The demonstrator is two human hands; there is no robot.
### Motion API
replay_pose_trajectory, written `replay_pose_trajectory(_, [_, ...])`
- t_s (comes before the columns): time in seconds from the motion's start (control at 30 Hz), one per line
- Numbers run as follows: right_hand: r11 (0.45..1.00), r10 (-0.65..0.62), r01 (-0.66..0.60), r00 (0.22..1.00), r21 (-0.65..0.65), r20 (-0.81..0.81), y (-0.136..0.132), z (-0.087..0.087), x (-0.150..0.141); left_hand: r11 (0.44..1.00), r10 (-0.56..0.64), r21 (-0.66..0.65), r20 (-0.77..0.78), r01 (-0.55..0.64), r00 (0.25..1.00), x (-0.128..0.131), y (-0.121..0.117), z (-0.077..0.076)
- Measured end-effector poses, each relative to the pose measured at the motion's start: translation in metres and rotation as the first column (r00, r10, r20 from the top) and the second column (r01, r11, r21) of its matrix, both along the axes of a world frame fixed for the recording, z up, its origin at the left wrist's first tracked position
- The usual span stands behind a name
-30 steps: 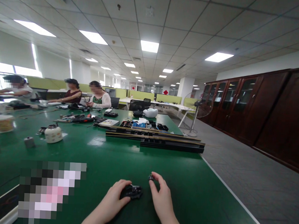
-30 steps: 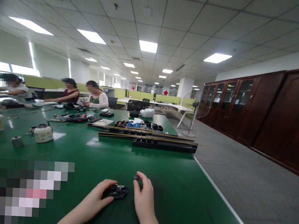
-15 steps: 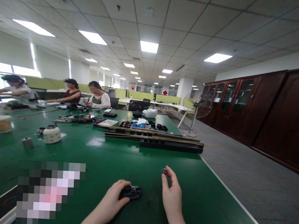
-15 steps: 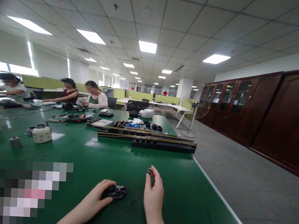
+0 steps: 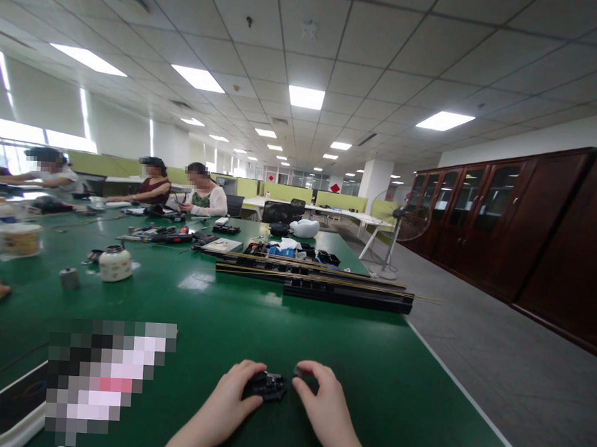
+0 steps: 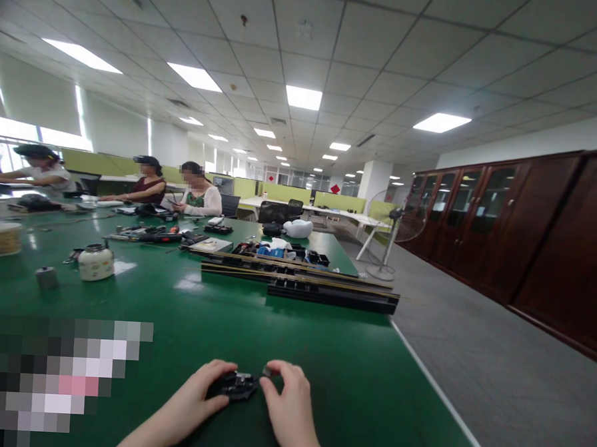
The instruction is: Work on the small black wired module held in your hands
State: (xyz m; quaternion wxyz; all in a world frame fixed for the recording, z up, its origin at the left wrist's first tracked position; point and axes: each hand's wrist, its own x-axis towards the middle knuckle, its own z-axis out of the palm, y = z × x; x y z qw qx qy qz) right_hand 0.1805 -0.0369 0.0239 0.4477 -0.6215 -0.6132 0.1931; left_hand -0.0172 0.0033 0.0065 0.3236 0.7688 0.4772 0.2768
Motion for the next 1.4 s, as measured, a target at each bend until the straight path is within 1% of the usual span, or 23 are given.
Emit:
replay_pose_trajectory(0.1, [0.994,0.091,-0.09,0.996,-0.059,0.015,-0.001,-0.002,-0.011,1.0,0.001,0.013,0.007,-0.001,1.0,0.0,0.0,0.0])
replay_pose_trajectory(0.17, [0.987,0.15,-0.15,0.989,-0.059,0.008,-0.001,-0.003,-0.017,1.0,0.004,0.013,0.005,-0.004,1.0,0.0,-0.001,0.0])
replay_pose_trajectory(0.27, [0.981,0.19,-0.19,0.982,-0.03,-0.012,-0.002,-0.002,-0.022,1.0,0.001,0.014,-0.002,-0.001,1.0,0.001,-0.001,0.0])
replay_pose_trajectory(0.4, [0.982,0.188,-0.187,0.982,0.023,-0.032,-0.002,-0.001,-0.023,1.0,-0.004,0.026,-0.002,0.004,1.0,0.0,0.0,-0.001])
replay_pose_trajectory(0.53, [0.976,0.209,-0.211,0.977,0.047,0.042,-0.001,-0.002,-0.024,1.0,-0.006,0.022,-0.007,0.006,1.0,0.0,0.0,-0.001])
replay_pose_trajectory(0.6, [0.978,0.207,-0.208,0.971,-0.004,0.12,0.0,-0.005,-0.025,1.0,-0.008,0.024,-0.016,0.008,1.0,0.001,0.0,-0.001])
replay_pose_trajectory(0.67, [0.979,0.199,-0.185,0.96,-0.085,0.195,0.001,-0.008,-0.025,1.0,-0.007,0.027,-0.027,0.007,1.0,0.002,0.0,0.0])
replay_pose_trajectory(0.77, [0.975,0.193,-0.159,0.951,-0.153,0.243,0.002,-0.011,-0.025,1.0,0.0,0.029,-0.043,0.001,0.999,0.004,0.0,-0.001])
replay_pose_trajectory(1.4, [0.975,0.19,-0.155,0.953,-0.162,0.236,0.002,-0.011,-0.027,0.999,0.02,0.037,-0.044,-0.019,0.999,0.002,0.0,-0.005])
